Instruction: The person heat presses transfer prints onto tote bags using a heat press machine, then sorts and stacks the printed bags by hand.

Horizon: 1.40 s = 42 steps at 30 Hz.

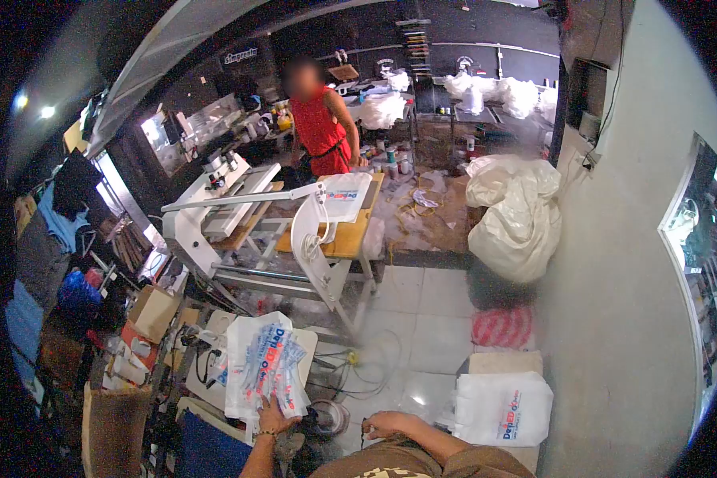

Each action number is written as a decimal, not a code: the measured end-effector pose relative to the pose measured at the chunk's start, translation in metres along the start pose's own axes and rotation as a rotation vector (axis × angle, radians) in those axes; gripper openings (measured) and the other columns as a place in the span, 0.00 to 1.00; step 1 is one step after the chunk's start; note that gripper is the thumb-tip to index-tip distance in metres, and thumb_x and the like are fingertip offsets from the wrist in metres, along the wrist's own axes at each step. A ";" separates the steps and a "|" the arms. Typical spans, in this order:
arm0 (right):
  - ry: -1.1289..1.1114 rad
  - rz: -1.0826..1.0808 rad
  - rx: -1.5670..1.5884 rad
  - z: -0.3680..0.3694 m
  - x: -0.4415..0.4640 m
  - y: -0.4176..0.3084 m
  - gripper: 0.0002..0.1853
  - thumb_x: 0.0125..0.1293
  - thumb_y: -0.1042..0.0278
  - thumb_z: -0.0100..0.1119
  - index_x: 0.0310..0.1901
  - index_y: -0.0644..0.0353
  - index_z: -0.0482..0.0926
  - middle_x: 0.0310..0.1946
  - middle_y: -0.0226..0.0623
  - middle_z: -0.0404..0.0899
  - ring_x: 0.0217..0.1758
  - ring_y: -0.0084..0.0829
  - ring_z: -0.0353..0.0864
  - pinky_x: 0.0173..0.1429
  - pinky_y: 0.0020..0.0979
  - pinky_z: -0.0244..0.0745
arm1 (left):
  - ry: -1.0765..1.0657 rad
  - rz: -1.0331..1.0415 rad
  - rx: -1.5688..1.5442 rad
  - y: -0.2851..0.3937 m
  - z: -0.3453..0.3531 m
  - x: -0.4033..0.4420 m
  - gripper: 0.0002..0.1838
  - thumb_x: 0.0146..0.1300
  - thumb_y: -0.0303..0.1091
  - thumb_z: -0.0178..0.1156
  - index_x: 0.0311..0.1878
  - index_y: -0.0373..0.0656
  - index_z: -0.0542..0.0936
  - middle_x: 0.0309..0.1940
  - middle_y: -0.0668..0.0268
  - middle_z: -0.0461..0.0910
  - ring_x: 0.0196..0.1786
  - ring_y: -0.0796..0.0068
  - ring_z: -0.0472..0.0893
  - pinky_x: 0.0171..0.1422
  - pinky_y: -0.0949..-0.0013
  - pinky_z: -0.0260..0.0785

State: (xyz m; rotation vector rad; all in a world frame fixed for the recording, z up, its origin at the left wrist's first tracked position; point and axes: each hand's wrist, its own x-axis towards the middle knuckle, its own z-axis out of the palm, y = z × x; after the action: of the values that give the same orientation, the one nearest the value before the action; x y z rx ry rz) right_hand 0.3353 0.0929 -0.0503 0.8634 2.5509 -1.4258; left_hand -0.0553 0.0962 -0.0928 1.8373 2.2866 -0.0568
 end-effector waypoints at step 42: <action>0.099 0.214 0.221 0.007 -0.056 -0.085 0.22 0.66 0.50 0.61 0.52 0.58 0.80 0.47 0.48 0.82 0.54 0.52 0.80 0.55 0.47 0.75 | 0.000 -0.235 -0.219 0.041 -0.047 0.058 0.52 0.45 0.52 0.78 0.69 0.37 0.62 0.65 0.42 0.66 0.66 0.39 0.68 0.64 0.43 0.71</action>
State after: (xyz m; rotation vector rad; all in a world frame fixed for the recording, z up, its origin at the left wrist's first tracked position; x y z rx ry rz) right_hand 0.3370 0.0287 0.0297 1.2279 2.3084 -1.6530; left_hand -0.0333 0.1681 -0.0537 1.4586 2.3904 0.1519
